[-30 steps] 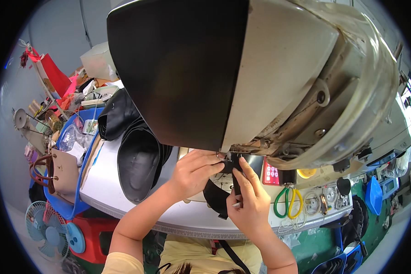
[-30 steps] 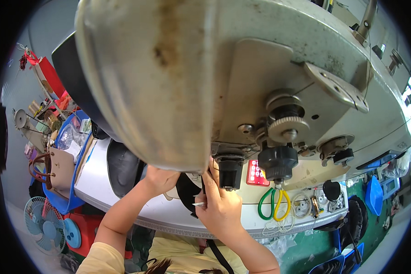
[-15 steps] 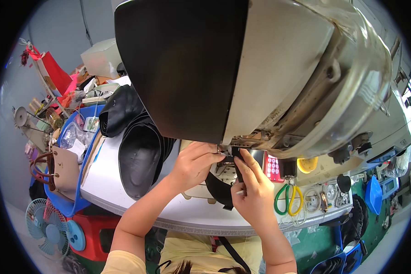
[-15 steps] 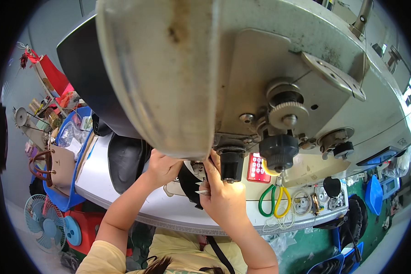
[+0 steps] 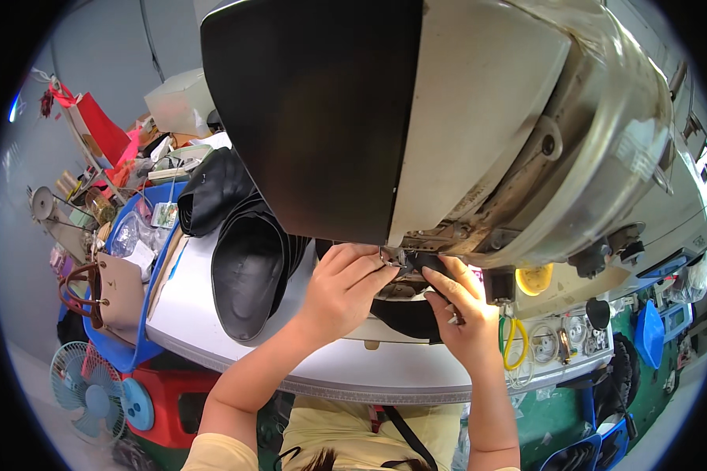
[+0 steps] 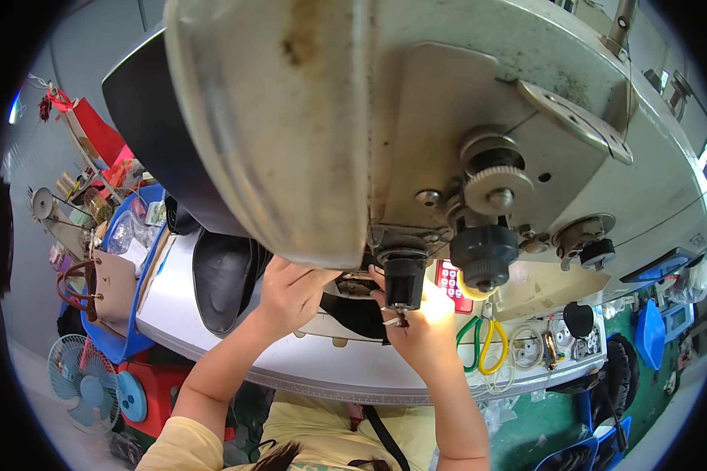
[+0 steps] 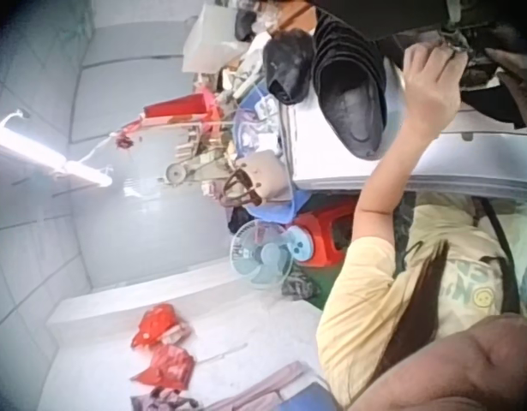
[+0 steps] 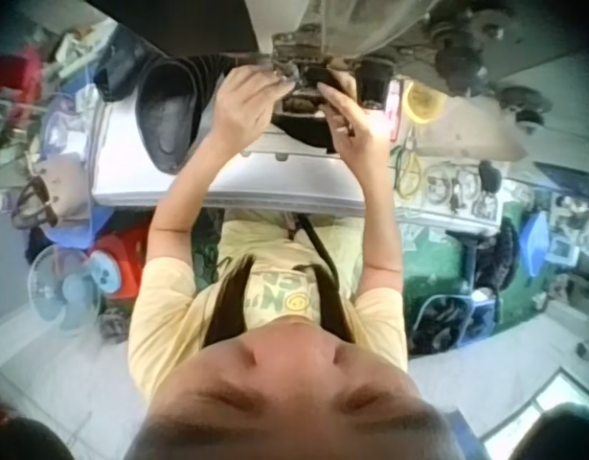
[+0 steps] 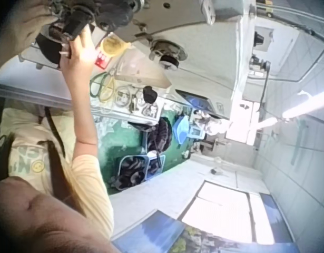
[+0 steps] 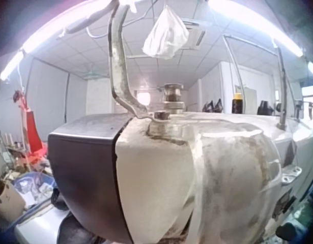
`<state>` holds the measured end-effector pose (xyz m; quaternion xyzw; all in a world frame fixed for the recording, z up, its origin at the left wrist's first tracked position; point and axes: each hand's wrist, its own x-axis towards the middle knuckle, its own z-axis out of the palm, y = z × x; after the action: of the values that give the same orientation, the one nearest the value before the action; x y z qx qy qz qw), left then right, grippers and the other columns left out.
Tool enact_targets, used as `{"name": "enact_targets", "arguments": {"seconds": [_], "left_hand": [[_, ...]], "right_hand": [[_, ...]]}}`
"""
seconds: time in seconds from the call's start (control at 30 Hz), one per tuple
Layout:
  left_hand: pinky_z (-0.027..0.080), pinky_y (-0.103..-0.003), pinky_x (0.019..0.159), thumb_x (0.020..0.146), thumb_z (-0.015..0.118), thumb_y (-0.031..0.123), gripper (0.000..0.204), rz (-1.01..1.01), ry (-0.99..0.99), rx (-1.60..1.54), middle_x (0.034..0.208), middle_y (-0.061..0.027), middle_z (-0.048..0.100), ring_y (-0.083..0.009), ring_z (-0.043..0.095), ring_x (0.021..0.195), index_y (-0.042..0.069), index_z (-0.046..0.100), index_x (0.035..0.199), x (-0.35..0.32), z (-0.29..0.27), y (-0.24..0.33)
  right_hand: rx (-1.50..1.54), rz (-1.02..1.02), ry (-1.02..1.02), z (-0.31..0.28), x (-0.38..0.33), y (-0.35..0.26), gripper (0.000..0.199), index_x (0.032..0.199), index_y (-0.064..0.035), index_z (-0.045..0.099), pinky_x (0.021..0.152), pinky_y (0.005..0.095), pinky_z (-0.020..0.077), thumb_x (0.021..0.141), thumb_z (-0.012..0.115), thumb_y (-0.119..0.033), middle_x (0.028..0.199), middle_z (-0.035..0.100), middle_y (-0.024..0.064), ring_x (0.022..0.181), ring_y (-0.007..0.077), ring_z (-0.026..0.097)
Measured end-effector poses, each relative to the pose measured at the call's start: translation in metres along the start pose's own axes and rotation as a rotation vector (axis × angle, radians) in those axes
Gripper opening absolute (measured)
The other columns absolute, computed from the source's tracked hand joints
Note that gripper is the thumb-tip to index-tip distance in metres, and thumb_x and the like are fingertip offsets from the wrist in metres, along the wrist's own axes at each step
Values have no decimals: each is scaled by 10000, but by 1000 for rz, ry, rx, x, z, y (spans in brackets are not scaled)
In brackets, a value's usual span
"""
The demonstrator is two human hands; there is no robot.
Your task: The person sews the edges of black shoe uppers using an industrial sewing machine. They repeatedly pick up a shoe, guide it under the needle, sew along the edge, and then trim the excess thread with scissors before stacking the finished piece.
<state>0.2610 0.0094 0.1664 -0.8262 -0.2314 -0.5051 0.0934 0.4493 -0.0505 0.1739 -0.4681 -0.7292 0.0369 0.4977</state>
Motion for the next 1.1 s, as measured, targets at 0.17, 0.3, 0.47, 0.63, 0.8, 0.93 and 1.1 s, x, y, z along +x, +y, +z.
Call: {"name": "enact_targets", "arguments": {"seconds": [0.17,0.3,0.47,0.63,0.8,0.93,1.1], "left_hand": [[491,-375,748,650,659,18,254,-41,7,77,881,-76,632,-255,622,873,21,682,903,-2,-1,11],[484,-375,778,666,650,13,282,-94,-41,121,934,-87,634,-258,618,900,22,677,947,-4,1,17],[439,-404,920,712,681,44,308,-206,-7,-47,1033,-114,623,-295,589,1020,7,659,1017,-21,-3,27],[341,-393,1050,847,644,121,551,-989,485,-596,1156,-109,591,-260,512,1169,18,411,1335,-87,23,8],[369,-436,1043,866,655,298,518,-1356,266,-2101,1249,-94,557,-255,493,1212,71,465,1292,-129,24,-39],[410,-494,1000,821,705,253,498,-1239,51,-1827,1256,-98,567,-274,528,1185,64,512,1240,-101,-1,-42],[422,-486,987,786,743,152,508,-1257,30,-1598,1216,-99,571,-277,541,1151,48,510,1225,-95,-21,-40]], "right_hand": [[21,0,-9,-2,3,6,294,1022,-48,684,717,329,523,740,692,33,954,685,101,833,273,661],[-51,-27,40,0,3,17,272,983,-38,685,728,341,516,719,707,23,919,687,111,815,272,655],[-126,11,-7,-2,-4,41,341,1073,-83,675,765,287,488,759,699,47,996,638,132,854,281,609],[-279,-351,230,-4,-11,14,274,942,-24,674,564,306,472,671,712,-5,923,659,149,662,256,611],[-250,-387,13,13,-36,-22,239,923,20,649,437,271,401,706,714,-56,889,655,121,551,155,532],[-197,-333,-51,26,-44,-13,337,969,20,631,465,274,431,640,673,-40,887,650,111,566,162,544],[-163,-311,-77,30,-50,-13,400,972,18,636,476,282,452,576,645,-33,884,648,109,572,173,553]]}}
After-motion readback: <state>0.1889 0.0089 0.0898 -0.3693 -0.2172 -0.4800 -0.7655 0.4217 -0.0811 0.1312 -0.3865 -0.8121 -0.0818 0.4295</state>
